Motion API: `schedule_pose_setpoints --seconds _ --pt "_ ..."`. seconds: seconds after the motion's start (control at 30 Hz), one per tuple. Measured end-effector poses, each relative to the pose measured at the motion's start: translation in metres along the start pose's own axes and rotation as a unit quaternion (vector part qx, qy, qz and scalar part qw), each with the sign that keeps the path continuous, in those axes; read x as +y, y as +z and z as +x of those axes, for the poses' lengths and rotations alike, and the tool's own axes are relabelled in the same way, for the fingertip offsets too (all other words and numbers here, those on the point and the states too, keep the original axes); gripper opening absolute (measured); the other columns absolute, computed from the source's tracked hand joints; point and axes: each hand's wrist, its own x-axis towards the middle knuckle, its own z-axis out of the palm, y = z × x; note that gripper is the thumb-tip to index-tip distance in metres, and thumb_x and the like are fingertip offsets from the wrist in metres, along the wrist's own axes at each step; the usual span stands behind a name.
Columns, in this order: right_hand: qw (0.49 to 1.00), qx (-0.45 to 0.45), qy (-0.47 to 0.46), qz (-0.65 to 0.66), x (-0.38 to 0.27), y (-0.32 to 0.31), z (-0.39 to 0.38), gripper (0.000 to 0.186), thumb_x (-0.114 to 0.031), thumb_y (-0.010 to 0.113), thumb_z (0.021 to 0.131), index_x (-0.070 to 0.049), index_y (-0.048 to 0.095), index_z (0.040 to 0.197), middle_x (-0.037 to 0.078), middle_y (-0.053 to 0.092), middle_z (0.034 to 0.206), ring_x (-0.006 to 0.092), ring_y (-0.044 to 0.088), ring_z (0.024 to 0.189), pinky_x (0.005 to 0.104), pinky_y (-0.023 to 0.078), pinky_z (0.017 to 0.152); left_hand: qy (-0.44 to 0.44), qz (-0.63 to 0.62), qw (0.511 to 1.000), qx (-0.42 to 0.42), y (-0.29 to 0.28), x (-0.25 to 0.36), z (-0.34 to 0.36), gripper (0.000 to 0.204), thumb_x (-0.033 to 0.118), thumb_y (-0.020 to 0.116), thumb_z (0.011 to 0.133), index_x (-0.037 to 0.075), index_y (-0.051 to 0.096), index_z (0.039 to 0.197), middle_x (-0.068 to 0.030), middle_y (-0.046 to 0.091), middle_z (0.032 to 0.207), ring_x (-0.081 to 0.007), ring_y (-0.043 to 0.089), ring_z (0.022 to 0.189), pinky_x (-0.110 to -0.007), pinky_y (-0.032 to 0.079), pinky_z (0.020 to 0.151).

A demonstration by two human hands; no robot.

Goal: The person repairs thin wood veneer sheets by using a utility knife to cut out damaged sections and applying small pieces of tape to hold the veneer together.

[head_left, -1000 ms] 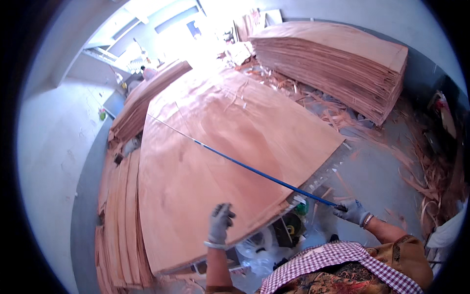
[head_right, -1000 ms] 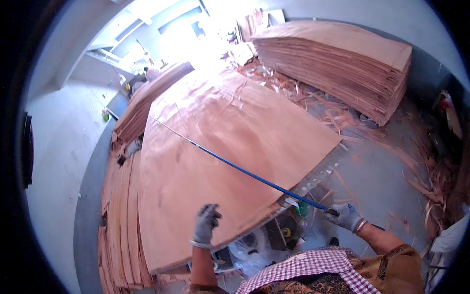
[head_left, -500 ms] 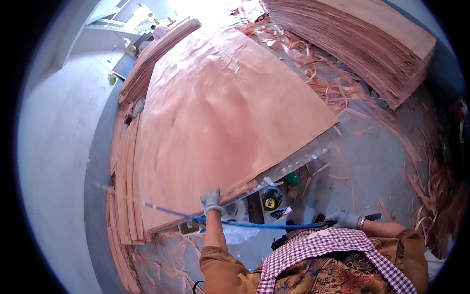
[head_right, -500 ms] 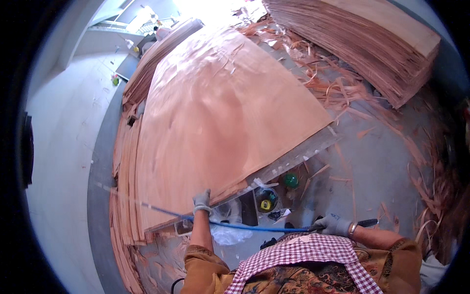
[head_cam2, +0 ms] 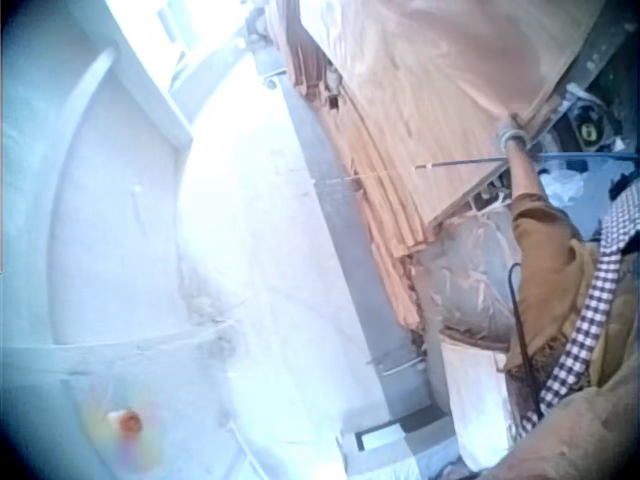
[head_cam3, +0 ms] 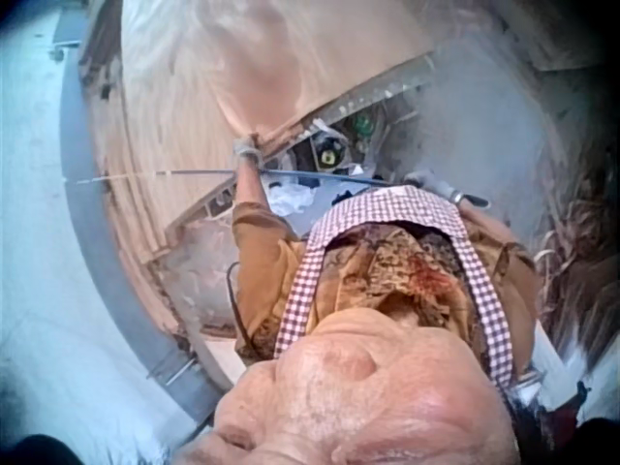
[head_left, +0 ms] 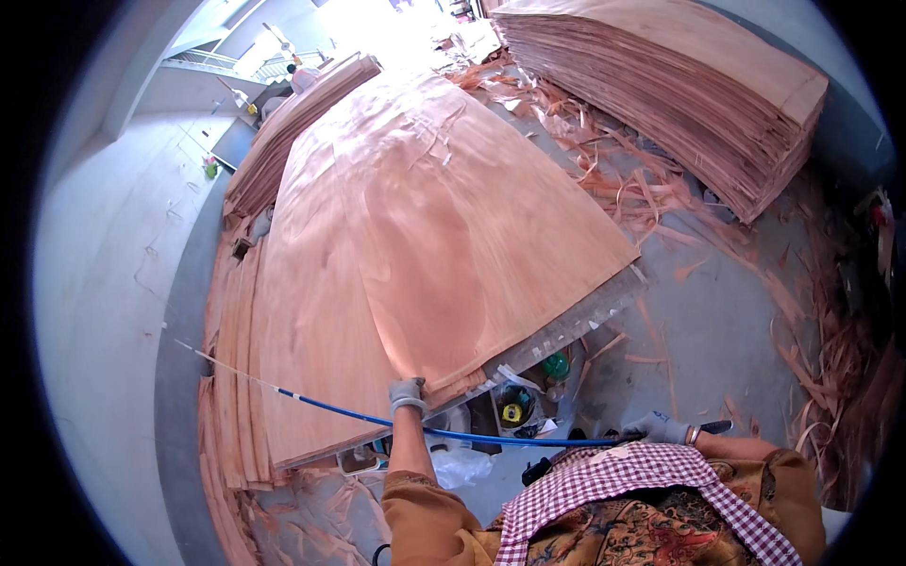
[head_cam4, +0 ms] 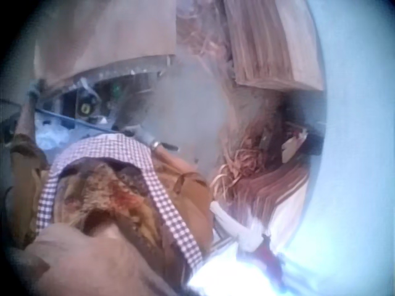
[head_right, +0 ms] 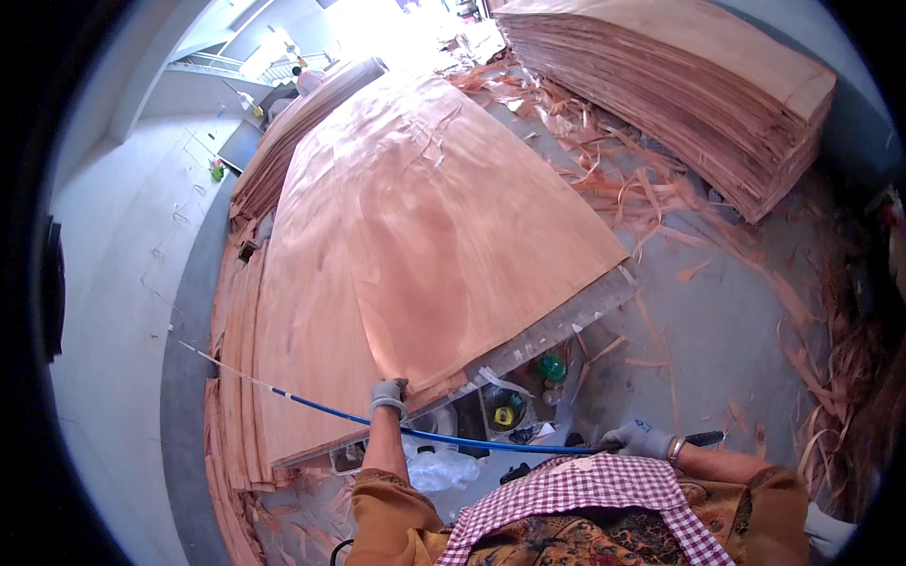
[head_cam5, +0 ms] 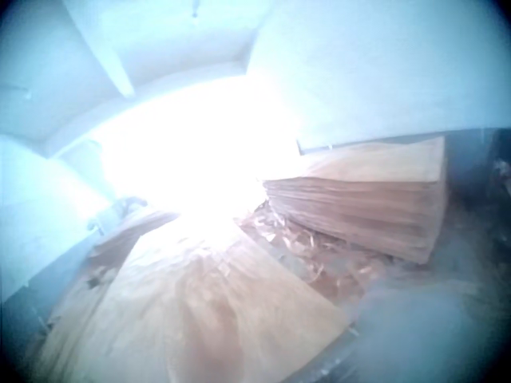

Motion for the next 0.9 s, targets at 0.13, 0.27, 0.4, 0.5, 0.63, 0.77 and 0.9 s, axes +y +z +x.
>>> schedule_pose_setpoints --seconds 0.13,0.27,0.4,0.5,0.63,0.77,0.9 --pt "0.998 0.055 -0.003 -0.016 -0.004 0.007 0.004 0.028 -0.024 0.066 0.084 -0.006 0.064 0.105 0.010 0.067 0.082 0.0169 0.057 0.067 0.0314 0.046 0.066 0.113 -0.145 0.979 -0.090 -0.005 0.072 -0.056 0.026 0.006 0.073 0.074 0.004 0.056 0.093 -0.0032 0.057 0.066 -0.0129 0.049 0.040 -0.026 0.036 0.035" --pt "0.981 0.105 0.061 0.149 -0.015 0.011 0.007 0.032 -0.023 0.068 0.084 -0.001 0.064 0.106 0.006 0.068 0.081 0.0095 0.054 0.071 0.0283 0.046 0.067 0.205 -0.218 0.941 -0.161 -0.018 0.144 -0.109 0.024 0.005 0.069 0.077 0.004 0.056 0.097 -0.0013 0.059 0.071 -0.0093 0.051 0.046 -0.022 0.039 0.040" --pt "0.949 0.201 0.089 0.227 -0.029 0.004 0.015 0.028 -0.026 0.070 0.084 -0.001 0.065 0.093 0.002 0.061 0.069 0.0057 0.052 0.065 0.0241 0.043 0.057 0.314 -0.271 0.888 -0.201 -0.044 0.170 -0.130 0.022 0.006 0.066 0.080 0.005 0.057 0.100 -0.0009 0.060 0.076 -0.0087 0.056 0.056 -0.020 0.043 0.046" --pt "0.929 0.227 0.151 0.250 -0.040 -0.006 0.011 0.027 -0.032 0.065 0.086 -0.006 0.060 0.080 -0.001 0.053 0.060 0.0082 0.049 0.051 0.0246 0.038 0.046 0.283 -0.287 0.896 -0.189 -0.066 0.152 -0.130 0.021 0.006 0.064 0.082 0.005 0.057 0.102 -0.0016 0.061 0.082 -0.0094 0.058 0.062 -0.022 0.046 0.049" --pt "0.897 0.264 0.170 0.311 -0.065 -0.023 0.006 0.050 -0.035 0.062 0.088 -0.006 0.049 0.127 0.001 0.053 0.067 0.0076 0.051 0.055 0.0218 0.040 0.047 0.236 -0.315 0.896 -0.204 -0.063 0.081 -0.113 0.019 0.006 0.066 0.083 0.007 0.055 0.098 -0.0031 0.061 0.086 -0.0125 0.060 0.066 -0.025 0.049 0.051" --pt "0.895 0.355 0.080 0.257 -0.088 -0.056 0.022 0.060 -0.035 0.063 0.087 -0.008 0.043 0.136 0.000 0.055 0.075 0.0071 0.051 0.056 0.0209 0.041 0.047 0.051 -0.301 0.903 -0.303 0.014 0.011 -0.140 0.027 0.013 0.063 0.088 0.002 0.054 0.110 -0.0044 0.061 0.092 -0.0169 0.062 0.080 -0.029 0.053 0.062" --pt "0.904 0.364 0.037 0.222 -0.086 -0.106 0.037 0.060 -0.031 0.065 0.086 -0.009 0.042 0.137 0.001 0.057 0.083 0.0061 0.053 0.058 0.0208 0.041 0.048 -0.028 -0.254 0.839 -0.481 0.092 0.007 -0.203 0.028 0.015 0.062 0.088 0.003 0.053 0.112 -0.0058 0.061 0.094 -0.0173 0.062 0.085 -0.028 0.052 0.067"
